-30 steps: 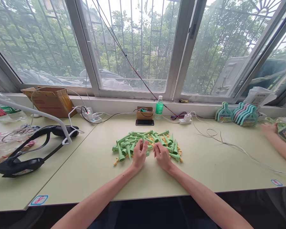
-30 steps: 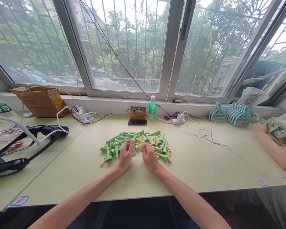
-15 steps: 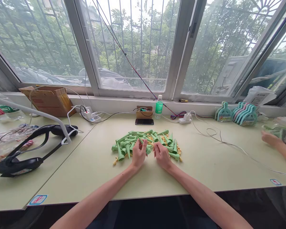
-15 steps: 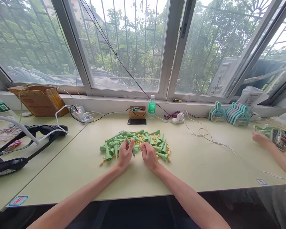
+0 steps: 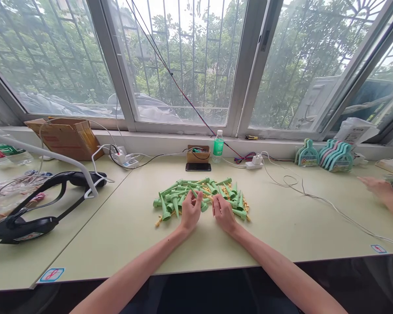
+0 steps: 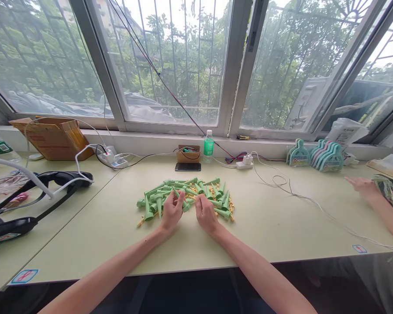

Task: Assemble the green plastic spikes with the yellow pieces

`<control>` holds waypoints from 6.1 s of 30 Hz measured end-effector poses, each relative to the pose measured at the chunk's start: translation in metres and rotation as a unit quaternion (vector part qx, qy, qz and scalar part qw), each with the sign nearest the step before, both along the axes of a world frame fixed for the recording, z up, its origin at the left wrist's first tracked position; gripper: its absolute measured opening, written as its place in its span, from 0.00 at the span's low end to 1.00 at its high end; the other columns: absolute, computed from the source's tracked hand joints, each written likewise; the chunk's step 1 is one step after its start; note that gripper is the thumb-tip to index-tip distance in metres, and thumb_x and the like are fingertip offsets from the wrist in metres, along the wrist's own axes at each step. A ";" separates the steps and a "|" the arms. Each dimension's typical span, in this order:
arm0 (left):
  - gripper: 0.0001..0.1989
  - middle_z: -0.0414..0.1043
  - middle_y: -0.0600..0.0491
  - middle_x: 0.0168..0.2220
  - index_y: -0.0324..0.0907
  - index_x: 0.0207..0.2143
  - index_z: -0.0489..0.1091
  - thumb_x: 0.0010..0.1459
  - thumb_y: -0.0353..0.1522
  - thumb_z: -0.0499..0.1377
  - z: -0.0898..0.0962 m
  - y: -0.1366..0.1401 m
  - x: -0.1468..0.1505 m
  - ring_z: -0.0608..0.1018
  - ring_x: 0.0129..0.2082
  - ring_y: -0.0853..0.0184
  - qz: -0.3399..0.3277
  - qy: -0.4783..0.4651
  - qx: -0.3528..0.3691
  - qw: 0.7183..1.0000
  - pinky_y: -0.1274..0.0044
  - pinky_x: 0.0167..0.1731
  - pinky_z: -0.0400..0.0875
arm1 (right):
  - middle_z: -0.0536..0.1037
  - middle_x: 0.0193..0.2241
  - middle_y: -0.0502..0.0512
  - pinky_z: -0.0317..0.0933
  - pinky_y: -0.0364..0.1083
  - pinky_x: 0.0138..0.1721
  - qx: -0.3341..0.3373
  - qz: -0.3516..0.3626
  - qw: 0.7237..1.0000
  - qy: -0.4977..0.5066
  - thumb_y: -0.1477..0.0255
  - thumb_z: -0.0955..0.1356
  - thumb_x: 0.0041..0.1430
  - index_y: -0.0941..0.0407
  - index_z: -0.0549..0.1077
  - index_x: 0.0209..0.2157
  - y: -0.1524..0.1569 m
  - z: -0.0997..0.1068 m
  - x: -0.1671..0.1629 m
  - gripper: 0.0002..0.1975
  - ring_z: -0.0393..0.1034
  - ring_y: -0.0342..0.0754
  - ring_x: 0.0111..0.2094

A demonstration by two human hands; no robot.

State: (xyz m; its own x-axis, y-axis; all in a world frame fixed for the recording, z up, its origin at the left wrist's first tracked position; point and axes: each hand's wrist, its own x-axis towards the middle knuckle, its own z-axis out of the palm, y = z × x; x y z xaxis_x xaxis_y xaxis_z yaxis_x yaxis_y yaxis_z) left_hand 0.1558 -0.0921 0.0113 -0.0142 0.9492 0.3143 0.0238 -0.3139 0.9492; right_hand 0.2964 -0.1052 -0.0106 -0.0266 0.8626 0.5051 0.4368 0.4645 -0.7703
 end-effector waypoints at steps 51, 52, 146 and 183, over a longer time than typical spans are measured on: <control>0.12 0.64 0.56 0.24 0.41 0.32 0.65 0.62 0.40 0.53 -0.006 -0.002 0.002 0.63 0.21 0.73 -0.057 0.132 0.077 0.987 0.82 0.20 0.59 | 0.60 0.21 0.45 0.50 0.42 0.25 0.025 0.013 0.999 -0.019 0.66 0.57 0.68 0.55 0.59 0.28 0.003 -0.003 0.003 0.14 0.53 0.42 0.21; 0.13 0.64 0.57 0.24 0.41 0.32 0.64 0.62 0.41 0.53 -0.006 -0.002 0.002 0.62 0.20 0.74 -0.052 0.127 0.075 0.988 0.82 0.19 0.59 | 0.59 0.21 0.45 0.49 0.42 0.25 0.026 0.004 0.999 -0.018 0.66 0.56 0.69 0.55 0.59 0.28 0.004 -0.003 0.003 0.14 0.52 0.41 0.21; 0.12 0.63 0.56 0.25 0.42 0.33 0.63 0.64 0.40 0.51 -0.015 0.003 -0.002 0.64 0.22 0.72 -0.042 0.162 0.092 0.982 0.79 0.23 0.63 | 0.59 0.19 0.46 0.49 0.43 0.25 -0.008 0.038 0.999 -0.030 0.62 0.56 0.69 0.55 0.57 0.23 0.010 -0.005 0.005 0.20 0.51 0.42 0.21; 0.12 0.64 0.57 0.24 0.41 0.32 0.63 0.64 0.39 0.51 -0.012 0.001 -0.003 0.64 0.21 0.73 -0.065 0.162 0.093 0.980 0.81 0.21 0.61 | 0.62 0.19 0.48 0.50 0.43 0.26 -0.044 0.062 0.997 -0.027 0.58 0.56 0.68 0.55 0.58 0.21 0.011 -0.007 0.007 0.23 0.55 0.43 0.22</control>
State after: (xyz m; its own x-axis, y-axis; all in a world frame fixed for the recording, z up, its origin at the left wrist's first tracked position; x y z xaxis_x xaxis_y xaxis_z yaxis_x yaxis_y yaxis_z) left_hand 0.1531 -0.0909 -0.0009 0.2317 0.8626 0.4496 0.2637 -0.5006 0.8245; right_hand 0.3033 -0.0942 -0.0171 -0.1602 0.8916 0.4236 0.4215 0.4498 -0.7874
